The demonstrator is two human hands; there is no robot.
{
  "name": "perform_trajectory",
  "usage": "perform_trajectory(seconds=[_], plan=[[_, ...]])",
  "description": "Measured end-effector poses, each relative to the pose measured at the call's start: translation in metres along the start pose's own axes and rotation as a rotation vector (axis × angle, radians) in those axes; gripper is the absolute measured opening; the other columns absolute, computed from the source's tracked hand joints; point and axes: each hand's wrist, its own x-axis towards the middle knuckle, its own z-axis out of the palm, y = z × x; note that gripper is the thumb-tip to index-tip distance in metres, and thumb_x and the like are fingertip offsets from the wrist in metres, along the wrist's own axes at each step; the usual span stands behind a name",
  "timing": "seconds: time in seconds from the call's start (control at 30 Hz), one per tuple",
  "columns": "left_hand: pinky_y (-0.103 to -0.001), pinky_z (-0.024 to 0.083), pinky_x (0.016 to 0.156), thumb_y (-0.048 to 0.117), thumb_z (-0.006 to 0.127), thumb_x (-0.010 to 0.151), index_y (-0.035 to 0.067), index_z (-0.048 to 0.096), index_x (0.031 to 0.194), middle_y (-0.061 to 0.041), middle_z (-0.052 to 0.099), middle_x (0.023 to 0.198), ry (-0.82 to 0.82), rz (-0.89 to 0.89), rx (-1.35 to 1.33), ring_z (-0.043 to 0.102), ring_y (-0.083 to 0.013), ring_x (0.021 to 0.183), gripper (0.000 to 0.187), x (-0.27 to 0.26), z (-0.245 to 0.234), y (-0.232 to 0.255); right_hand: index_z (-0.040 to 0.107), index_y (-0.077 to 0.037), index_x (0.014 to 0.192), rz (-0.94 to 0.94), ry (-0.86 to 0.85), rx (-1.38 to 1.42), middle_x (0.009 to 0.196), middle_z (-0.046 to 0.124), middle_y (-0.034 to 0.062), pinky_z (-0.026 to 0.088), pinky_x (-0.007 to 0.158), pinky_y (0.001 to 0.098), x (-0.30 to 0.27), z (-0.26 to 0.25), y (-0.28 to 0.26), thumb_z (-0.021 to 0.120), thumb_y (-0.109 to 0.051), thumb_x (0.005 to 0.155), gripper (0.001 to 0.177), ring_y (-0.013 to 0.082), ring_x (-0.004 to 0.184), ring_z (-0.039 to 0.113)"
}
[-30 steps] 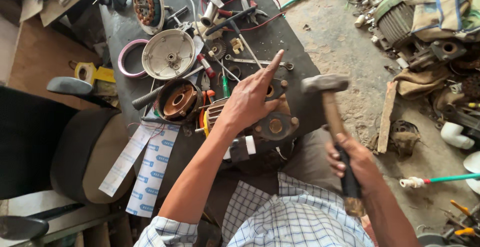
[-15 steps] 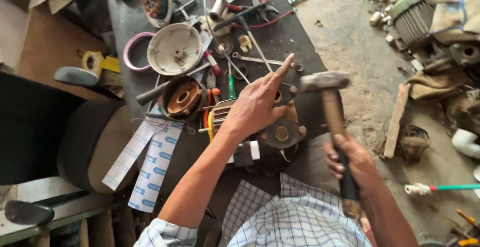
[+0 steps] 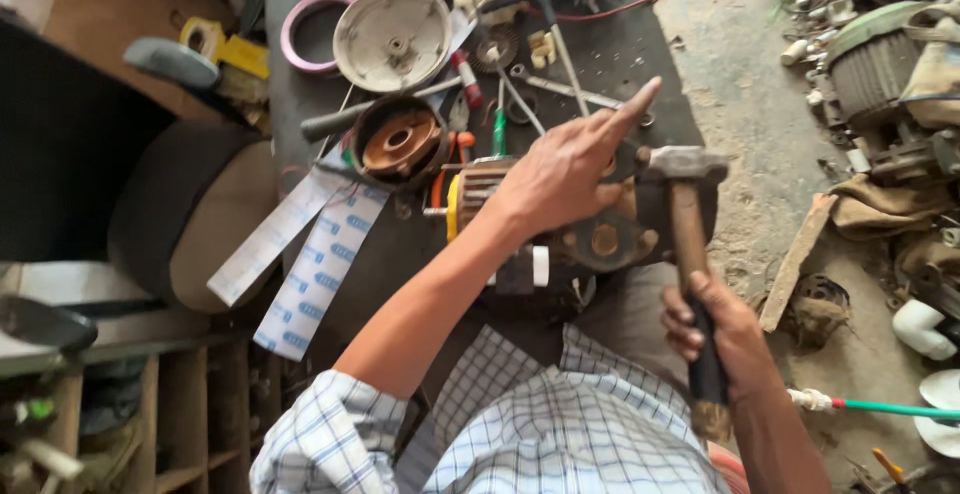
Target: The person works on a disassembled electric motor on a cluttered workbench. They use a hammer to tap and adjust components, rotate the rotor, and handle a circular metal part, likely a fan or cover, before placing it on the motor.
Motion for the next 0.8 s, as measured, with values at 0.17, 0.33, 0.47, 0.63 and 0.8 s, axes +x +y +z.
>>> perform_trajectory(seconds=[0.17,0.33,0.47,0.63,0.8], plan=[[-0.044,0.052,0.093,0.023,0.087,0.076,0.016,0.008,0.164,-0.012,0.066,0.112,-0.028,-0.031,-0.016,0.066,-0.0335,0.097,0.119,0.0,0.006,-0.007,0.044,-0.012,0.106,-0.107,0.01,0.027,0.077,0.041,-0.0008,0.037,0.045,0.02,-0.003,-0.026,-0.006,0.051,-0.032,0.109,0.02,0.0048,0.057,0.04],[-0.044,0.052,0.095,0.027,0.089,0.073,0.016,0.006,0.163,-0.014,0.066,0.114,0.043,0.034,0.023,0.065,-0.0349,0.099,0.123,0.001,0.014,-0.011,0.049,-0.01,0.128,-0.242,0.018,0.096,0.081,0.042,-0.0007,0.039,0.049,0.0182,-0.033,-0.04,-0.014,0.052,-0.032,0.112,0.027,0.0046,0.061,0.041],[-0.043,0.053,0.098,0.026,0.088,0.075,0.018,0.004,0.164,-0.012,0.067,0.111,-0.028,-0.044,0.031,0.066,-0.0323,0.1,0.122,0.0,0.017,-0.014,0.045,-0.004,0.117,-0.015,0.476,-0.006,0.082,0.043,-0.003,0.032,0.043,0.0169,-0.043,-0.012,0.018,0.051,-0.037,0.111,0.035,0.0027,0.06,0.041],[-0.042,0.052,0.103,0.027,0.092,0.068,0.019,0.002,0.163,-0.018,0.067,0.124,0.078,0.052,-0.003,0.067,-0.0333,0.11,0.131,0.005,0.019,-0.02,0.049,-0.011,0.128,-0.016,0.054,-0.123,0.071,0.041,0.0005,0.034,0.037,0.0208,-0.051,0.004,0.026,0.053,-0.031,0.1,0.035,0.0066,0.049,0.039],[-0.043,0.053,0.099,0.026,0.092,0.072,0.017,0.003,0.161,-0.02,0.066,0.124,-0.026,-0.057,-0.011,0.068,-0.0344,0.107,0.126,0.009,0.026,-0.021,0.044,-0.006,0.125,-0.093,0.016,0.013,0.079,0.041,0.0007,0.037,0.044,0.0199,-0.046,-0.025,0.01,0.052,-0.032,0.111,0.03,0.0055,0.056,0.039]])
